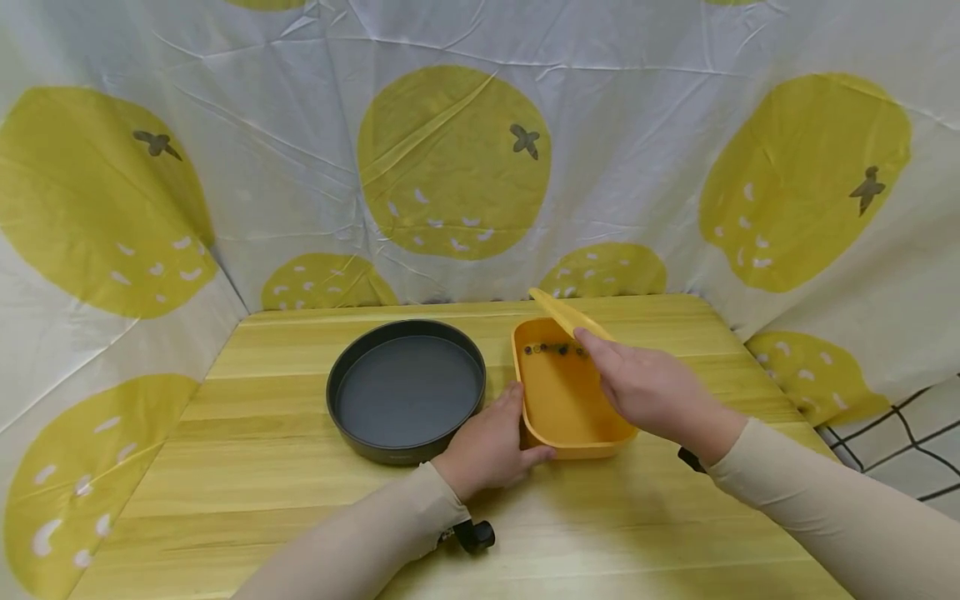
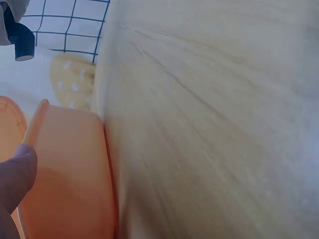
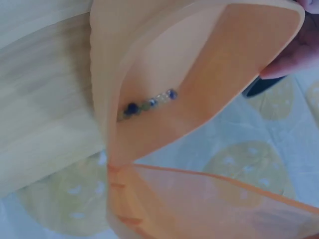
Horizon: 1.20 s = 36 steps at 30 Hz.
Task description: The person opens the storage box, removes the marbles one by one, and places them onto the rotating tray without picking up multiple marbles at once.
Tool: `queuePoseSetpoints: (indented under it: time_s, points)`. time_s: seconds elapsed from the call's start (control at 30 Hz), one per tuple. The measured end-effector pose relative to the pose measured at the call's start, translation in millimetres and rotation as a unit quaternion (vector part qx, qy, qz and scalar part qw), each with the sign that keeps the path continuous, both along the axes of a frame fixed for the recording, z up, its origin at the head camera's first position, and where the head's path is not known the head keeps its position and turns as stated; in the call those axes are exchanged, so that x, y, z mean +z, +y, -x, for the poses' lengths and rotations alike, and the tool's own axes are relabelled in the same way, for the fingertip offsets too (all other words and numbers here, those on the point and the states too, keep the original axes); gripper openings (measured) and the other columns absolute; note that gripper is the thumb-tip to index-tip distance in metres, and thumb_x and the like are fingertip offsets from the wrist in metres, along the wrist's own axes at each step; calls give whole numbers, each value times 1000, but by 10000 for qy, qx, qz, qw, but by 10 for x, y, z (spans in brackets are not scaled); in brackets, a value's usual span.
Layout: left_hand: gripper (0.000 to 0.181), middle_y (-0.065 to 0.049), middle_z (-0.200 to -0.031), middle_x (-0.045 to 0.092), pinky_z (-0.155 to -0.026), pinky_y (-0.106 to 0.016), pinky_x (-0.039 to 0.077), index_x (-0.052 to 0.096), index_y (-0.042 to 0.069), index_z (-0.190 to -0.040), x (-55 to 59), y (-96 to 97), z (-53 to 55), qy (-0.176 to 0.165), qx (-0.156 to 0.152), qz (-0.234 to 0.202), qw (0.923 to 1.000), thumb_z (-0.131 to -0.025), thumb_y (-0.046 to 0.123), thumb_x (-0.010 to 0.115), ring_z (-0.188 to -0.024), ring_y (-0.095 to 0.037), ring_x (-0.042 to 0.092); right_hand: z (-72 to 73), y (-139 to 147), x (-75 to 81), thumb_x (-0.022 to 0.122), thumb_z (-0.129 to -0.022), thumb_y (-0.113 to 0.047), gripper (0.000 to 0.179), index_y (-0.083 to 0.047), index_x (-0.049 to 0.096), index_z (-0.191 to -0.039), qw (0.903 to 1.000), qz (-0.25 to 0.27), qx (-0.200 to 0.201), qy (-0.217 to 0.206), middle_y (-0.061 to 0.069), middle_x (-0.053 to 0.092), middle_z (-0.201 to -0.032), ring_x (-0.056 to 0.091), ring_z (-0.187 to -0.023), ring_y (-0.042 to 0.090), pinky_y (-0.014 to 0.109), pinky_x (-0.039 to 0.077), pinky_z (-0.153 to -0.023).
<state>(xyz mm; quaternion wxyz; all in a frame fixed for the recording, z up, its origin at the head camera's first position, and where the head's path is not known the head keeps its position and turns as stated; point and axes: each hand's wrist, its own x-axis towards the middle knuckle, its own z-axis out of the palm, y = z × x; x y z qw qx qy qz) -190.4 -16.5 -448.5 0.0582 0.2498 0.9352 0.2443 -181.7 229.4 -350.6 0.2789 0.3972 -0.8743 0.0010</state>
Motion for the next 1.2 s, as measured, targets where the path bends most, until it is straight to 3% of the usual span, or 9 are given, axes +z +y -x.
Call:
queuePoseSetpoints:
  time_s: [0.2, 0.47, 0.57, 0.63, 0.77, 0.87, 1.0, 1.1, 1.2]
  points:
    - [114, -18, -173, 27, -121, -42, 44, 19, 2, -168, -8, 26, -18, -64, 120, -25, 9999, -90, 68, 72, -154, -30, 43, 58, 106, 30, 68, -83, 4, 64, 8, 52, -145, 9987, 411, -200, 207, 12, 68, -77, 35, -46, 12, 30, 41, -42]
    - [110, -18, -174, 22, -121, -46, 44, 23, 5, -168, 25, 42, -28, -197, 198, -4, 9996, -91, 68, 71, -155, -33, 40, 149, 289, 28, 53, -92, -1, 52, 12, 54, -143, 9893, 1230, -187, 760, 23, 66, -74, 37, -39, 14, 32, 37, -36]
    - [110, -17, -174, 24, -121, -46, 44, 25, 5, -168, 31, 40, -27, -175, 204, 43, 9996, -90, 69, 70, -155, -33, 41, 185, 370, 27, 47, -95, -3, 52, 12, 54, -144, 9841, 1474, -277, 949, 19, 57, -63, 29, -41, 10, 29, 31, -36]
    - [110, -17, -174, 25, -120, -45, 45, 26, 5, -167, 31, 40, -27, -134, 213, 86, 9996, -90, 70, 70, -154, -33, 42, 204, 423, 29, 48, -94, 0, 52, 13, 54, -144, 9821, 1549, -409, 994, 23, 62, -68, 31, -43, 11, 31, 32, -37]
    - [109, -17, -174, 26, -119, -45, 46, 26, 5, -167, 25, 47, -26, -75, 237, 175, 9995, -90, 70, 69, -153, -33, 44, 228, 532, 16, 53, -90, 8, 54, 14, 53, -144, 9811, 1644, -775, 670, 33, 72, -93, 36, -42, 15, 35, 38, -40]
    - [109, -17, -174, 27, -119, -45, 46, 27, 5, -167, 21, 56, -25, -35, 242, 234, 9994, -91, 71, 68, -153, -32, 44, 236, 621, -11, 53, -91, 9, 52, 15, 53, -143, 9787, 1698, -1127, 264, 33, 71, -90, 33, -41, 12, 34, 37, -39]
    - [108, -17, -173, 28, -118, -45, 47, 28, 5, -167, 16, 62, -26, -9, 245, 307, 9992, -91, 72, 67, -153, -32, 44, 218, 721, -32, 48, -96, 4, 50, 9, 52, -146, 9696, 1725, -1719, -226, 12, 51, -54, 22, -37, 7, 28, 27, -37]
    - [108, -16, -173, 28, -118, -46, 48, 28, 5, -166, 25, 60, -32, -23, 250, 326, 9992, -91, 72, 67, -153, -32, 44, 197, 797, -40, 48, -95, 3, 50, 10, 54, -144, 9689, 1575, -1906, -129, 1, 37, -47, 18, -38, 6, 27, 23, -37]
    - [108, -16, -173, 28, -118, -47, 47, 28, 5, -166, 41, 52, -40, -38, 242, 318, 9992, -91, 71, 67, -153, -32, 44, 176, 888, -58, 49, -93, 2, 49, 12, 57, -141, 9668, 1526, -2046, -108, 2, 40, -49, 20, -40, 7, 27, 22, -37]
